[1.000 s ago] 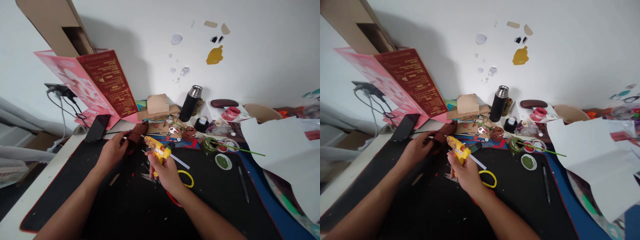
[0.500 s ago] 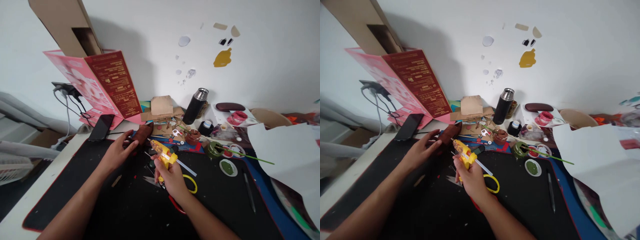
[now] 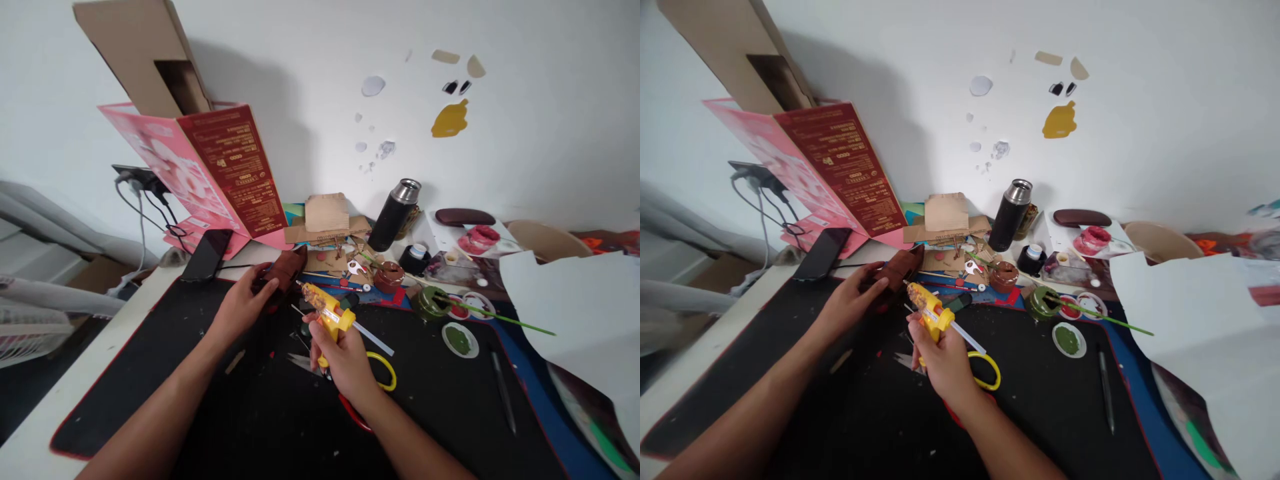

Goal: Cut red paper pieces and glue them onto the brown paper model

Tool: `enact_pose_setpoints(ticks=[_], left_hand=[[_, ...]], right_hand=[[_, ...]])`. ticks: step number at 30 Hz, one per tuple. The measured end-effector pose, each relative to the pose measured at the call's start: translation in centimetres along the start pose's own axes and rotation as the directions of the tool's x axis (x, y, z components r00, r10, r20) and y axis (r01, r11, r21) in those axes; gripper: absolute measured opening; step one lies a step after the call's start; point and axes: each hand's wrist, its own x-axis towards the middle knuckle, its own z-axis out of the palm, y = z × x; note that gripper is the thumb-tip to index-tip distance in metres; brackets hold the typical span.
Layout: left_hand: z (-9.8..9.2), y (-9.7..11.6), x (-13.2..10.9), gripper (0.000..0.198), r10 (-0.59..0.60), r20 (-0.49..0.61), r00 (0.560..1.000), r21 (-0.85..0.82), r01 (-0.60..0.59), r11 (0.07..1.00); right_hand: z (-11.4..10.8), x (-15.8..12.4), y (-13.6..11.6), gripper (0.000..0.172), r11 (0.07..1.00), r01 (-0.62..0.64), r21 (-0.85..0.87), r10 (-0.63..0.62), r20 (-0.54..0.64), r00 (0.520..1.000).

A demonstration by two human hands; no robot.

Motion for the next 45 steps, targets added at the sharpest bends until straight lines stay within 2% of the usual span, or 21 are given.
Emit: enact_pose_setpoints(ticks=[11,17,26,31,35,42,45], left_hand=[[0.4,-0.4,-0.2,0.060,0.012,-0.014,1.000,-0.094,-0.013,0.996],[0.4,-0.5,-0.1,0.056,0.018,-0.014,1.000,-0.104,-0.019,0.994],[0.5,-1.6,0.2,0.060,-0.032,0.002,0.999,-0.201,0.032,0.979],[0.2,-1.4,0.1,0.068,-0.056,0.053,0.997,-0.251,0.067,0.966],[0.1,-1.1,-0.2,0.070,-0.034,0.047,0.998,-0.222,0.044,0.974],[0.2,-0.2,-0.9,0.064,0.039,0.011,0.999,-0.055,-0.039,0.998],[0.2,0.0,-1.1,0.064,0.083,0.026,0.996,0.004,-0.083,0.997]], right_hand=[[0.0,0.1,0.3,0.061,1.000,-0.016,0.001,0.016,0.019,1.000],[0.1,0.0,-0.1,0.068,0.999,-0.028,-0.032,0.029,0.012,1.000],[0.1,0.0,-0.4,0.074,0.998,-0.048,-0.048,0.048,-0.003,0.999],[0.1,0.0,-0.5,0.075,0.997,-0.051,-0.053,0.051,-0.002,0.999],[0.2,0.0,-0.8,0.076,0.996,-0.067,-0.061,0.067,-0.001,0.998],[0.3,-0.1,-0.7,0.076,0.996,-0.065,-0.062,0.065,-0.001,0.998],[0.2,0.0,-0.6,0.075,0.996,-0.065,-0.057,0.065,-0.006,0.998]])
